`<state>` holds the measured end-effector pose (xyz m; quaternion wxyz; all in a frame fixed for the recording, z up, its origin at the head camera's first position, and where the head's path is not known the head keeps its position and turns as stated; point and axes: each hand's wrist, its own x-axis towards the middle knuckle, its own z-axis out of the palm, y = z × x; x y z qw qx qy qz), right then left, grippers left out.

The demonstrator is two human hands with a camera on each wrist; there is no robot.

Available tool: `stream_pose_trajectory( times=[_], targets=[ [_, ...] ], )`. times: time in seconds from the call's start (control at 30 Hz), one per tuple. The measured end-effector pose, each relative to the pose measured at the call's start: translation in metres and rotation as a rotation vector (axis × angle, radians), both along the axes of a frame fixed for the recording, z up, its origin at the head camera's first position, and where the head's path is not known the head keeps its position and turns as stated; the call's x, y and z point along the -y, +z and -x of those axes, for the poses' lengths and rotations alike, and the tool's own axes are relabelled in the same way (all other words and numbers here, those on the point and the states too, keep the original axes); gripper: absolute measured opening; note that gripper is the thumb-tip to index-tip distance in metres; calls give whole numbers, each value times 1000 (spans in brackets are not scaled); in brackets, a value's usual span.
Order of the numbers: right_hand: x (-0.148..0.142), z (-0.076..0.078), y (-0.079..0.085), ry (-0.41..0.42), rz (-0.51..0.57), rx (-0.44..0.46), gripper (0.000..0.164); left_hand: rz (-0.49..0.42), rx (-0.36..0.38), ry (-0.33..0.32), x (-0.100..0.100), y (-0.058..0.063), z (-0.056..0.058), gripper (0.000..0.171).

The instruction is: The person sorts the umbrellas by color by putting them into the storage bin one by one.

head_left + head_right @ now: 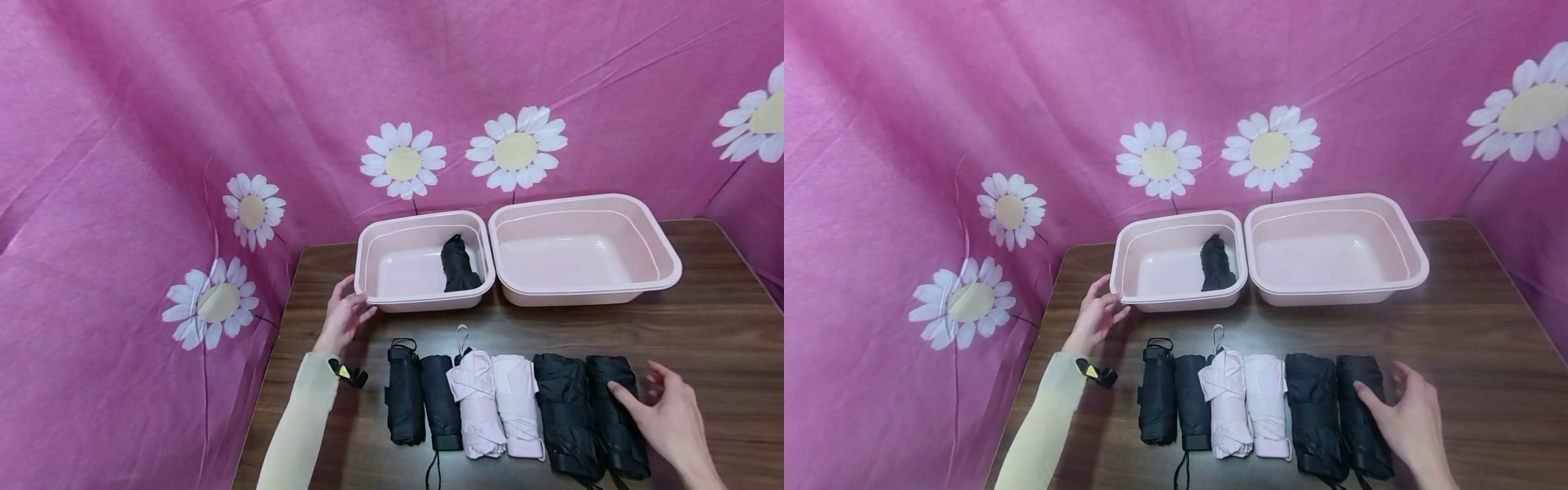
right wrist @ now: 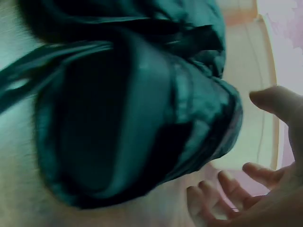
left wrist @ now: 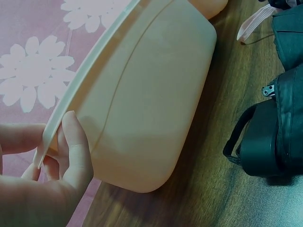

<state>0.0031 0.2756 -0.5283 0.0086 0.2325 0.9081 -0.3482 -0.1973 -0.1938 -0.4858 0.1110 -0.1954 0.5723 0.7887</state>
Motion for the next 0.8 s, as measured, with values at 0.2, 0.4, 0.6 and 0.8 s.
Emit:
stream_pose_trajectory(
  times=[0.2,0.4,0.6,0.8],
  targets=[
    [-4,-6,-14,99,8,157,100,8,3,-9,0,1,-1,59],
    [-3,-7,-19,171,64,311,115,1,3,-1,0,1,0,58],
    [-3,-8,-21,255,89,411,125,7,5,-3,0,0,0,59],
    [-2,-9,-20,269,81,472,132,18,14,-20,1,1,0,61]
  ],
)
